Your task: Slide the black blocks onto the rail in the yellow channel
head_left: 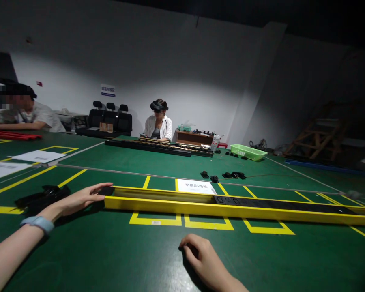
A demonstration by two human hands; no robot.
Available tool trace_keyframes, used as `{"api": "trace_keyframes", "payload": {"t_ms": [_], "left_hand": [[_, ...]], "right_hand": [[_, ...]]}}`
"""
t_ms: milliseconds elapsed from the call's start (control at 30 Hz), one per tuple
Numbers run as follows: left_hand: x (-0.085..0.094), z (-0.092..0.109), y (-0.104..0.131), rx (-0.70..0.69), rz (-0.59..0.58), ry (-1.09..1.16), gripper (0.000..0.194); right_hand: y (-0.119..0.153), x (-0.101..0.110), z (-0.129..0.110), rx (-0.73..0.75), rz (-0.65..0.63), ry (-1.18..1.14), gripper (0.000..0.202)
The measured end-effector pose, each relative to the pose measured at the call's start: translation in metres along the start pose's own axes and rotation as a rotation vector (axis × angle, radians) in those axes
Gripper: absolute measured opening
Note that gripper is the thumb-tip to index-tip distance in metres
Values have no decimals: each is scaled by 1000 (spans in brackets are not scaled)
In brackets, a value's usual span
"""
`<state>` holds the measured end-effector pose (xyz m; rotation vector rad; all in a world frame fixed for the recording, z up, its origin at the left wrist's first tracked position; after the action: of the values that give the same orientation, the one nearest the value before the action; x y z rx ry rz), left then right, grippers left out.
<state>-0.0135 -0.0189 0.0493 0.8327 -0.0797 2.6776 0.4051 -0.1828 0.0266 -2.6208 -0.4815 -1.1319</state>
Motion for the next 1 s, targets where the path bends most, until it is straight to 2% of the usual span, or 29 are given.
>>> {"api": "trace_keyframes", "payload": {"t_ms": [100,367,533,767,900,1000], "left_hand": [[2,-8,-4,-17,-211,223,72],[1,-10,-9,56,-232,379,73],[-2,-7,-14,118,-123,355,68],[-2,-2,-19,179,-28,325,77],[-1,-5,-22,238,25,386,66],[-2,-4,-22,275,10,416,59]], "right_hand": [[0,-1,1,-6,-5,6,20],[-1,-1,3,-4,-2,6,20],[-2,0,1,-15,-17,0,20],[-4,2,1,-41,-49,3,19],[-4,2,0,-57,-57,-11,18],[-4,3,0,-57,-67,-10,19]]}}
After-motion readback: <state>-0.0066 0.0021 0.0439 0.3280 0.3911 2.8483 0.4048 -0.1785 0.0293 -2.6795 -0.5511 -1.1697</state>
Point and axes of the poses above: each hand's wrist, its own y-axis away from the middle knuckle, its own x-axis out of the back of the hand, z = x × y, the point moved 1 cm from there along -y, towards the middle knuckle, and after that the axes turned 10 degrees about -z, right-handed, at the moved point
